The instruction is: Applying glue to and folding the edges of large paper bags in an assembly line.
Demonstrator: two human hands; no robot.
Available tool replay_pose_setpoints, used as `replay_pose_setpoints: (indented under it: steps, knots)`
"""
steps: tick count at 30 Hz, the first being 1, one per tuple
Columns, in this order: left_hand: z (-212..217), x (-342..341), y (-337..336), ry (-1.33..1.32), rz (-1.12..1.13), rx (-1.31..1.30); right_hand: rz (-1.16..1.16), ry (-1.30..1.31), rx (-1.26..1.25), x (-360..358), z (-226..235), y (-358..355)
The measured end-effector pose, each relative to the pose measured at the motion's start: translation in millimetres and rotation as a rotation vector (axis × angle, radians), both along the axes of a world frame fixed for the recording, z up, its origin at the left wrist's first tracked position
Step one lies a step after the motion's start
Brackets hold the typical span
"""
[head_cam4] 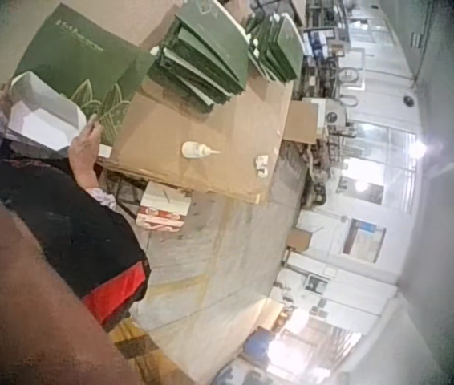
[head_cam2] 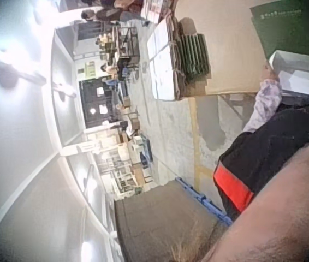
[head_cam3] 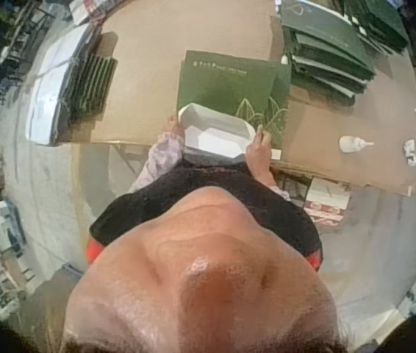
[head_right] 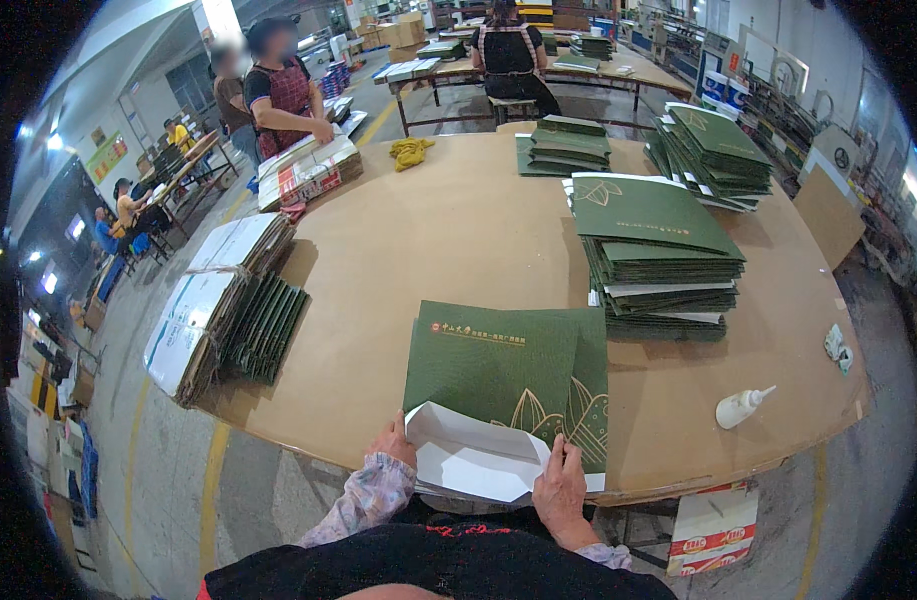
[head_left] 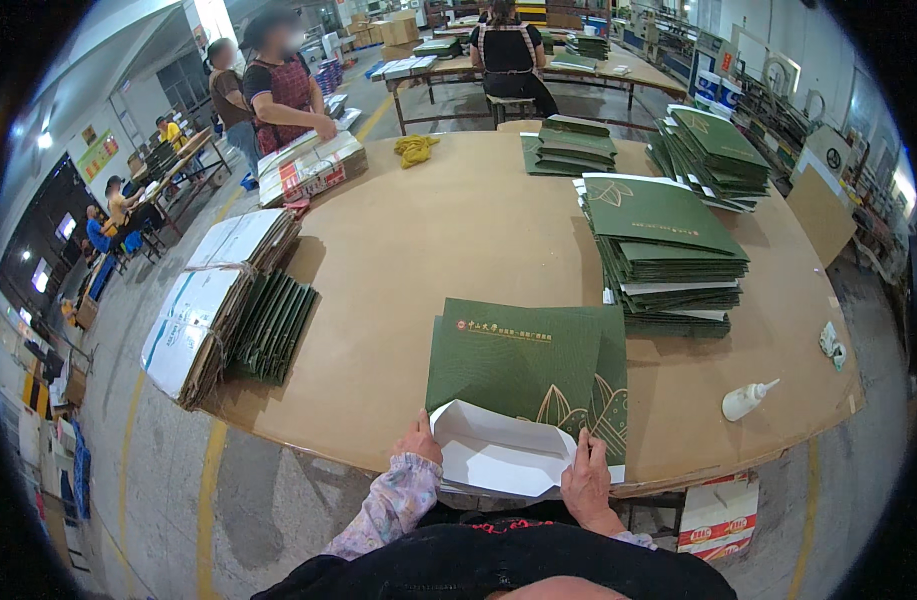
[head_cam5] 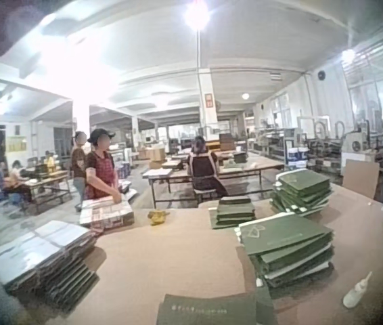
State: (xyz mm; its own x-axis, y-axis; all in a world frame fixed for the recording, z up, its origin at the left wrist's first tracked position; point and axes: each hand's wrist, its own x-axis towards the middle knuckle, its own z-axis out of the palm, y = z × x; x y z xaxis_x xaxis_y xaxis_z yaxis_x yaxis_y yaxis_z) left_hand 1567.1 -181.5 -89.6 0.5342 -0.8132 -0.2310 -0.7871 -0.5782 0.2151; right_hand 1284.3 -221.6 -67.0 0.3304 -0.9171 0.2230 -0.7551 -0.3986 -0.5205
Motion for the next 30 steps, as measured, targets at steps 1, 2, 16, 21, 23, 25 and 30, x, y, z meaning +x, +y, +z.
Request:
replay_pose_setpoints:
  steps: [1, 2, 16, 21, 23, 25, 30]
  knots:
    - [-2.4, 1.8, 2.2, 0.018, 0.003, -0.036, 0.008, -0.001, 0.015, 0.4, 2.8, 0.7]
    - [0.4, 2.1, 3.5, 0.025, 0.006, -0.038, 0.009, 0.000, 0.030, -1.3, 4.5, 1.0]
    - [-26.4, -1.7, -0.1, 0.195, -0.004, -0.442, 0.072, 0.130, -0.380, 14.3, 70.6, -15.2]
    - [-38.0, -4.8, 11.3, 0.257, -0.026, -0.498, 0.675, -0.075, -0.138, 52.5, 38.0, -9.1]
    - [-30.1, -11.4, 20.1, 0.282, -0.026, -0.483, 0.817, -0.072, -0.091, 71.4, 25.2, -5.5]
    - [-41.4, -2.3, 16.2, 0.329, -0.015, -0.445, 0.947, -0.002, -0.101, 92.4, 13.8, -9.2]
    - [-31.2, 19.2, 12.6, 0.650, -0.272, -0.573, 1.032, 0.178, -0.106, 125.3, -23.0, -34.1]
